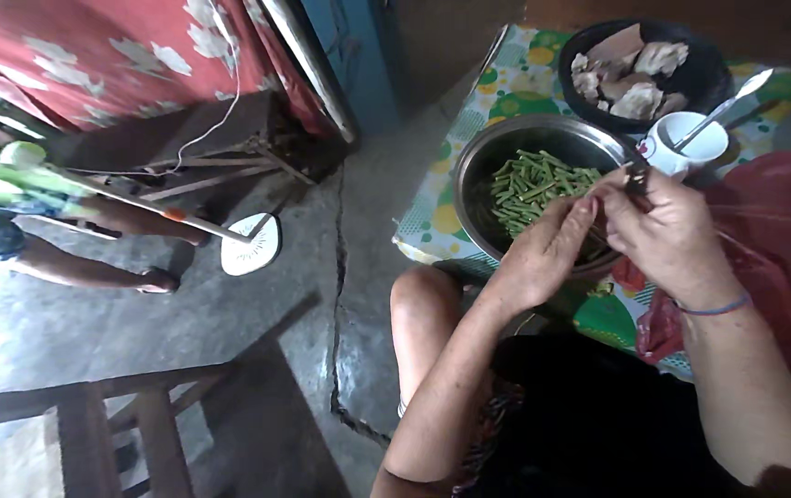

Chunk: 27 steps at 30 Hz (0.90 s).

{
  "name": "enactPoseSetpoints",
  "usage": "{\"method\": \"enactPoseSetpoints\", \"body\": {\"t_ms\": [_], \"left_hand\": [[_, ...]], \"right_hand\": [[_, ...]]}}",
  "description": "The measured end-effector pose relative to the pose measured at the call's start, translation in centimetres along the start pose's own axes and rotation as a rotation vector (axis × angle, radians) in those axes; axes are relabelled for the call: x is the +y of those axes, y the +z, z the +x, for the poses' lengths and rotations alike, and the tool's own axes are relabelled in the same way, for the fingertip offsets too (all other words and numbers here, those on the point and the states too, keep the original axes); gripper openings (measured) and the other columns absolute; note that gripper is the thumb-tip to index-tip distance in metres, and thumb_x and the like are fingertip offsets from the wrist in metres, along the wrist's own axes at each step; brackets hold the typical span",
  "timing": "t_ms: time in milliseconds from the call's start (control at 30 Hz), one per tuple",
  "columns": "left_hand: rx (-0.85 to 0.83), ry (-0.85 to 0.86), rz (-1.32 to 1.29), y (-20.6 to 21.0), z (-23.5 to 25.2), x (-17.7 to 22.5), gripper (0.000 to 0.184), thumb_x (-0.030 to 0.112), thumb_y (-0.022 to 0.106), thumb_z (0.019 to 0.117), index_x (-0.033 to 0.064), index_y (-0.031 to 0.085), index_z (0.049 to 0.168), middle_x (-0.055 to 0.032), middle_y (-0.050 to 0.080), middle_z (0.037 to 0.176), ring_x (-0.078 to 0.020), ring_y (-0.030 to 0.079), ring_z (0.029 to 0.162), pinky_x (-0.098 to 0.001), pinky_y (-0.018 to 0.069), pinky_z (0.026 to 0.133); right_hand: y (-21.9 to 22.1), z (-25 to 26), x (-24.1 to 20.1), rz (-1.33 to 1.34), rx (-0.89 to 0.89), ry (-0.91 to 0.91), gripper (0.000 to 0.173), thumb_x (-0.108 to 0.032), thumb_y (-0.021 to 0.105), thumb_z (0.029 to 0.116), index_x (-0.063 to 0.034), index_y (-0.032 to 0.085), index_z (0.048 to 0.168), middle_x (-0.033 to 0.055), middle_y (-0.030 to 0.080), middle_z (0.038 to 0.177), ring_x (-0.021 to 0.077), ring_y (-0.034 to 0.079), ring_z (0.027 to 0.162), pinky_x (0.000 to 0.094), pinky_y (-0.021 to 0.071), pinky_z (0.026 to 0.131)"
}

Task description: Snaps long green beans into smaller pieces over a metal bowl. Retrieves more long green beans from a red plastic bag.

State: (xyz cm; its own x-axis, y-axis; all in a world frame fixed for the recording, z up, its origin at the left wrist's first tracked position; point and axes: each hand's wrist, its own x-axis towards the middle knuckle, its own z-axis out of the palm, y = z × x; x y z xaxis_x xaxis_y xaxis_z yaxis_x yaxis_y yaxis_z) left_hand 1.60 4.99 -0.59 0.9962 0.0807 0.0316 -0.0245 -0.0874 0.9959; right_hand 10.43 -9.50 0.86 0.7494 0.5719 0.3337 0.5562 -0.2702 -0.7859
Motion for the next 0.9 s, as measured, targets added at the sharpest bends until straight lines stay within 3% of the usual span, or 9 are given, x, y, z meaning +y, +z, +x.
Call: {"method": "enactPoseSetpoints", "body": {"t_ms": [33, 133, 200, 300, 367, 433, 600, 800, 900], "left_hand": [[-0.055, 0.008, 0.053, -0.3, 0.0, 0.1, 0.037, 0.026, 0.033, 0.1117, 0.0019, 0.060, 0.118, -0.0013, 0.052, 0.078, -0.0083, 0.050, 0.066, -0.0267, 0.0453, 0.062], [-0.139, 0.071, 0.121, -0.6, 0.1, 0.1, 0.032, 0.018, 0.034, 0.1110, 0.0012, 0.061, 0.106, 0.0003, 0.047, 0.074, -0.0071, 0.045, 0.063, -0.0245, 0.0416, 0.061], [-0.128, 0.073, 0.123, -0.5, 0.2, -0.1, 0.033, 0.019, 0.032, 0.1115, 0.0018, 0.059, 0.102, -0.0009, 0.047, 0.075, -0.0088, 0.046, 0.065, -0.0267, 0.0422, 0.062], [-0.140, 0.029, 0.036, -1.1, 0.1, 0.0, 0.033, 0.020, 0.031, 0.1120, 0.0032, 0.057, 0.100, 0.0022, 0.042, 0.072, -0.0050, 0.042, 0.060, -0.0218, 0.0383, 0.057], [-0.181, 0.009, -0.143, -1.5, 0.0, 0.0, 0.031, 0.018, 0.030, 0.1107, 0.0063, 0.054, 0.095, 0.0060, 0.039, 0.068, -0.0010, 0.038, 0.056, -0.0165, 0.0349, 0.053], [-0.235, 0.014, -0.298, -1.5, -0.2, 0.3, 0.030, 0.016, 0.029, 0.1097, 0.0104, 0.051, 0.089, 0.0089, 0.039, 0.066, 0.0017, 0.037, 0.056, -0.0140, 0.0322, 0.052], [-0.256, 0.099, -0.342, -1.3, -0.3, 0.0, 0.029, 0.014, 0.029, 0.1074, 0.0121, 0.050, 0.087, 0.0101, 0.040, 0.067, 0.0034, 0.038, 0.057, -0.0131, 0.0320, 0.053], [-0.135, 0.279, 0.065, -0.9, -0.2, 0.1, 0.029, 0.012, 0.038, 0.1074, -0.0023, 0.061, 0.098, 0.0006, 0.050, 0.074, -0.0030, 0.047, 0.066, -0.0204, 0.0423, 0.063], [-0.139, 0.318, 0.150, -0.7, 0.0, 0.0, 0.030, 0.013, 0.038, 0.1073, -0.0025, 0.061, 0.097, -0.0021, 0.052, 0.074, -0.0077, 0.051, 0.067, -0.0258, 0.0450, 0.064]], "right_hand": [[-0.4, 0.2, 0.2, 0.039, 0.030, 0.023, 0.017, -0.026, 0.059, 0.1040, -0.0104, 0.062, 0.110, -0.0100, 0.054, 0.074, -0.0061, 0.044, 0.052, 0.0119, 0.0402, 0.048], [-1.3, 0.6, 0.4, 0.089, 0.058, 0.051, 0.016, -0.030, 0.059, 0.1037, -0.0146, 0.061, 0.110, -0.0122, 0.051, 0.071, -0.0054, 0.042, 0.049, 0.0121, 0.0386, 0.044], [-1.8, 0.5, 0.4, 0.040, 0.031, 0.040, 0.027, -0.035, 0.053, 0.1061, -0.0142, 0.058, 0.123, -0.0087, 0.051, 0.073, -0.0022, 0.044, 0.050, 0.0148, 0.0400, 0.044], [-2.5, 0.1, -0.1, -0.042, -0.023, -0.046, 0.056, -0.048, 0.029, 0.1095, -0.0116, 0.036, 0.151, -0.0046, 0.053, 0.076, 0.0025, 0.046, 0.053, 0.0193, 0.0401, 0.044], [-2.4, -0.6, -0.5, -0.056, -0.104, -0.145, 0.062, -0.057, 0.025, 0.1086, -0.0141, 0.038, 0.152, -0.0055, 0.053, 0.072, 0.0015, 0.046, 0.054, 0.0193, 0.0409, 0.046], [-2.0, -1.3, -0.5, -0.140, -0.159, -0.214, 0.058, -0.052, 0.029, 0.1098, -0.0162, 0.045, 0.153, -0.0037, 0.053, 0.071, 0.0022, 0.048, 0.055, 0.0208, 0.0434, 0.048], [-1.3, -1.5, 0.1, -0.147, -0.153, -0.247, 0.050, -0.047, 0.033, 0.1107, -0.0135, 0.052, 0.142, -0.0021, 0.058, 0.076, -0.0002, 0.050, 0.058, 0.0181, 0.0450, 0.053], [-0.1, -1.7, 0.1, -0.117, -0.058, -0.127, 0.042, -0.042, 0.036, 0.1108, -0.0063, 0.053, 0.123, -0.0040, 0.051, 0.075, -0.0030, 0.045, 0.054, 0.0160, 0.0429, 0.051], [0.2, -1.4, 0.0, -0.025, -0.072, -0.007, 0.043, -0.045, 0.032, 0.1106, -0.0066, 0.051, 0.118, -0.0078, 0.046, 0.071, -0.0057, 0.041, 0.051, 0.0136, 0.0407, 0.047]]}}
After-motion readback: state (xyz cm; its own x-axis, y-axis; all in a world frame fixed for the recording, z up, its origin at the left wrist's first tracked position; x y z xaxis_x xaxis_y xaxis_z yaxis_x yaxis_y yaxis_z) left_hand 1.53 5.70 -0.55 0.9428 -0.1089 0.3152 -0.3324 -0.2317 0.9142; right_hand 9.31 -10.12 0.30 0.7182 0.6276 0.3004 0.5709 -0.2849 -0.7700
